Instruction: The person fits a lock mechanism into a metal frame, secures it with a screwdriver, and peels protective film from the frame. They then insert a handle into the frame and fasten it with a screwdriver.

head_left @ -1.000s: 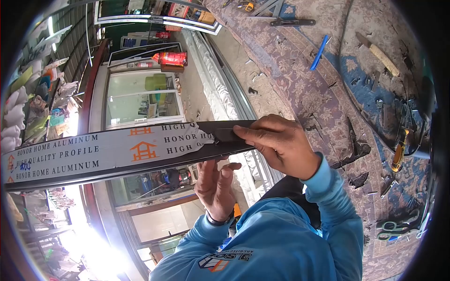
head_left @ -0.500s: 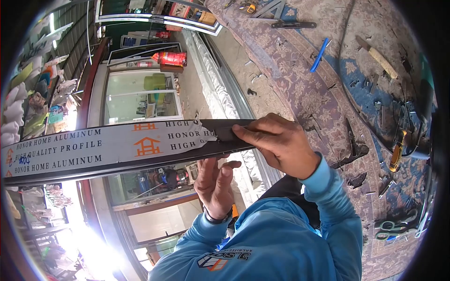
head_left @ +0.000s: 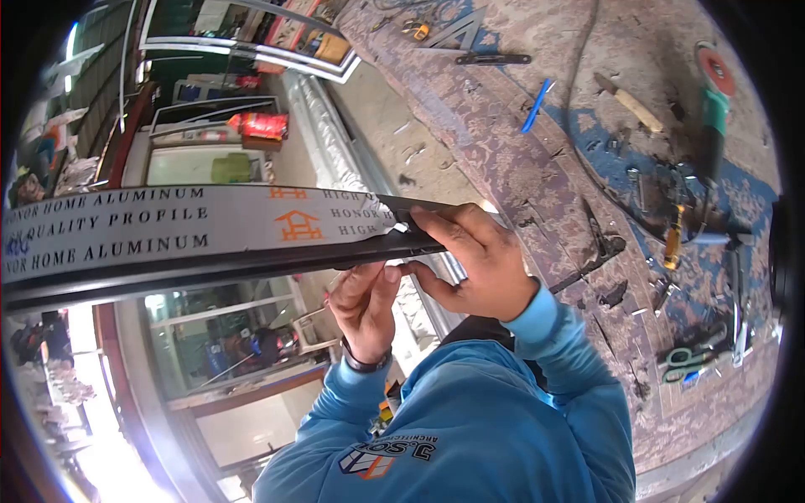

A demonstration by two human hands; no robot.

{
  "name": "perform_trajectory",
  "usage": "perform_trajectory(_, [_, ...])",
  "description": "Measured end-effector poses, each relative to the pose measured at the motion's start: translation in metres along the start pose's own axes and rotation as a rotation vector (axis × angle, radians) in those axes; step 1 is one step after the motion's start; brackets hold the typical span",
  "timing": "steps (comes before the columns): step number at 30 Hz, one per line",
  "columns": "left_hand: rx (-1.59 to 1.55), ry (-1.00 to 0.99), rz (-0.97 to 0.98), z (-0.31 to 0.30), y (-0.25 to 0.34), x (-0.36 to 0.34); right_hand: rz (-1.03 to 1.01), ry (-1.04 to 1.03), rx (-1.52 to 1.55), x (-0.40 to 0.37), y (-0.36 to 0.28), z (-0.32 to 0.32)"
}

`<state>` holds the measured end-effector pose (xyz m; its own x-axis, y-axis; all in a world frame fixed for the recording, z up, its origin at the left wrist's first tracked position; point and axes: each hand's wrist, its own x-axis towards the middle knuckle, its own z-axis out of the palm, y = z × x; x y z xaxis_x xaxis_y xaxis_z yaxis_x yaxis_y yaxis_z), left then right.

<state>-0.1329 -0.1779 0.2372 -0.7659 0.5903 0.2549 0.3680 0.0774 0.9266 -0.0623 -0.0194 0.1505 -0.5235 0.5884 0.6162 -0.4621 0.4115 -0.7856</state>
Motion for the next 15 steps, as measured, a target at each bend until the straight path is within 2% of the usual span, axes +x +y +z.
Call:
perform_trajectory(1, [-0.004,-0.007,-0.003,-0.003,-0.002,0.005,0.004,0.016,-0.064,-0.001,-0.005,0.005])
perform_trajectory(3, [0.042,-0.089,0.115,-0.019,-0.018,0.015,0.030,0.089,-0.104,-0.002,-0.007,0.017])
perform_trajectory(4, [-0.008,-0.036,0.134,-0.017,-0.026,0.021,0.033,0.124,-0.119,-0.003,-0.007,0.022])
perform_trajectory(5, [0.091,-0.053,0.221,-0.028,-0.044,0.027,0.035,0.161,-0.136,-0.003,-0.011,0.025])
perform_trajectory(8, [0.036,-0.105,0.126,-0.024,-0.036,0.045,0.047,0.217,-0.192,-0.005,-0.020,0.032])
perform_trajectory(9, [-0.029,-0.155,0.218,-0.022,-0.037,0.053,0.032,0.236,-0.217,-0.004,-0.022,0.033])
perform_trajectory(11, [0.050,-0.288,0.203,-0.033,-0.044,0.071,0.054,0.246,-0.322,-0.002,-0.035,0.037])
perform_trajectory(13, [-0.325,-0.364,0.143,-0.028,-0.047,0.090,0.087,0.265,-0.411,-0.001,-0.043,0.044])
perform_trajectory(15, [-0.271,-0.586,0.143,-0.036,-0.061,0.115,0.061,0.254,-0.502,0.002,-0.047,0.049])
